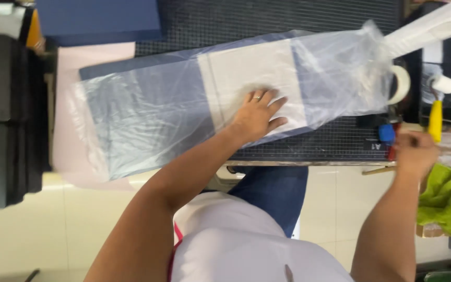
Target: Wrapping a blue folder in a clear plastic sleeve and securing it with tape
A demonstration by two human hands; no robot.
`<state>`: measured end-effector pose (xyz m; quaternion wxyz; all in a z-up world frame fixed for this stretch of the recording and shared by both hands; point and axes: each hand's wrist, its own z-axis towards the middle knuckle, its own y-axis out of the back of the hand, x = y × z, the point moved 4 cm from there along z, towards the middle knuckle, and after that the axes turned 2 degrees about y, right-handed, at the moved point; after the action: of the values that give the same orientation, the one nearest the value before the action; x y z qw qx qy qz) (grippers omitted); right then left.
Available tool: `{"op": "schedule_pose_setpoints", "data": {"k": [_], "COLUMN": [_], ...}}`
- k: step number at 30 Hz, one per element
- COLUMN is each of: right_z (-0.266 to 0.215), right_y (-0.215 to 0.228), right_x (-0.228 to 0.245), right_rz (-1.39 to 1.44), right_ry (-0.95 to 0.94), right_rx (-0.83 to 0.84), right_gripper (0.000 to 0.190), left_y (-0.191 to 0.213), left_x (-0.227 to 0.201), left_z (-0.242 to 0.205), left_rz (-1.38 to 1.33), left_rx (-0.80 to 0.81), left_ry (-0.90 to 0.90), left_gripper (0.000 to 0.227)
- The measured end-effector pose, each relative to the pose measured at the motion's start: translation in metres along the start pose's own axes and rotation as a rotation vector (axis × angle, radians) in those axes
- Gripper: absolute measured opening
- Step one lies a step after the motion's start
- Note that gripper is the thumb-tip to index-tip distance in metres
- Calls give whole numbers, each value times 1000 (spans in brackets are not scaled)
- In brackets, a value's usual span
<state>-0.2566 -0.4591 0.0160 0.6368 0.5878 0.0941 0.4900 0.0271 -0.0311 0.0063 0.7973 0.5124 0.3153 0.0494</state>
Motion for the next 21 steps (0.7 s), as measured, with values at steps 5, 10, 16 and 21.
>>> {"op": "schedule_pose_setpoints", "data": {"k": [5,10,16,21], "right_z": [19,61,63,18], "right_y": [45,11,-94,-166], "right_x": [74,177,460,650], "right_rz": [389,460,420,367], "right_ry": [-284,-164,315,777], "right_rx": [-118,99,726,1270], "right_gripper": [9,14,20,72], "left_y": [93,171,234,234], "left_x": [30,109,188,253], "left_z": [-55,-162,-226,-243], "left_rz": [-202,-103,153,-13], "left_rx": [-42,-228,-357,-448], "left_ry": [-45,-3,222,279], "left_gripper": [46,23,33,35]}}
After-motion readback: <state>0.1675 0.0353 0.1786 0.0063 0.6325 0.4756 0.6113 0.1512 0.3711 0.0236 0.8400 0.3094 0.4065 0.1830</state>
